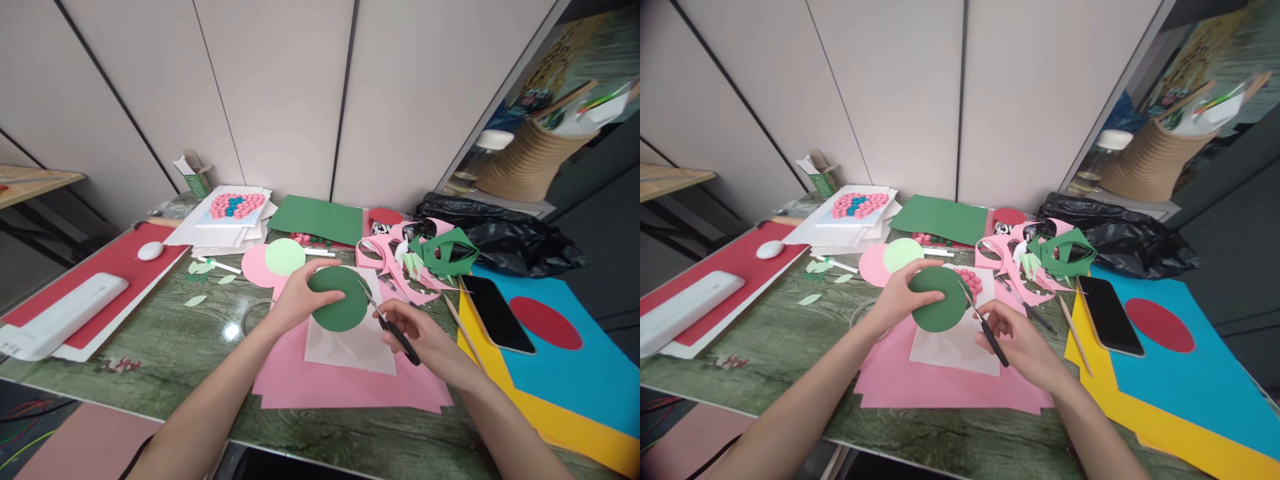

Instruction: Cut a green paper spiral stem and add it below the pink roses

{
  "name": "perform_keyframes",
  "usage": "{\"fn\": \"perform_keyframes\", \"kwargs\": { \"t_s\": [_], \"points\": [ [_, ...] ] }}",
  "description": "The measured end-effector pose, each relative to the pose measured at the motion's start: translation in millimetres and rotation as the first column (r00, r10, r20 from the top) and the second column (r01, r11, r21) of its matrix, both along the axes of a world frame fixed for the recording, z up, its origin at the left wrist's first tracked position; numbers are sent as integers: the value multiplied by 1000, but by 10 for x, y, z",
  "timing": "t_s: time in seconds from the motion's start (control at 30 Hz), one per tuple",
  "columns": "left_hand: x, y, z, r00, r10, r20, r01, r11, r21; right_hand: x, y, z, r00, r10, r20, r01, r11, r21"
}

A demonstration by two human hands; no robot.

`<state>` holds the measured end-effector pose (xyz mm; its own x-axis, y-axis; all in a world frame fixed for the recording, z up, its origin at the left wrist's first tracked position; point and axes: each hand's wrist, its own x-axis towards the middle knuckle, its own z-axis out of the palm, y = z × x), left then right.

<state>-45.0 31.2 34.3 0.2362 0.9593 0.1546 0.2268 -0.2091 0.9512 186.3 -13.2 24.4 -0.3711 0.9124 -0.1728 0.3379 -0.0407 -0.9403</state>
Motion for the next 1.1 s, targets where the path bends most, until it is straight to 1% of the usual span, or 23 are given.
{"fn": "perform_keyframes", "kwargs": {
  "t_s": [0.1,0.3,0.67,0.9,1.1],
  "points": [
    [8,3,-17,999,-20,-34,21,1000,20,1,11,-12,1000,3,15,-3,1000,4],
    [-10,8,-23,997,-30,-65,31,999,16,5,6,-23,1000,9,2,-9,1000,-4],
    [-4,23,-22,999,8,-44,-6,999,35,-9,0,-27,999,5,33,-6,1000,16],
    [-11,3,11,999,16,-30,-16,1000,13,-4,4,-45,1000,5,23,-6,1000,13],
    [-13,-7,39,1000,23,-19,-23,1000,0,-12,7,-22,999,2,39,-3,1000,16]
  ]
}}
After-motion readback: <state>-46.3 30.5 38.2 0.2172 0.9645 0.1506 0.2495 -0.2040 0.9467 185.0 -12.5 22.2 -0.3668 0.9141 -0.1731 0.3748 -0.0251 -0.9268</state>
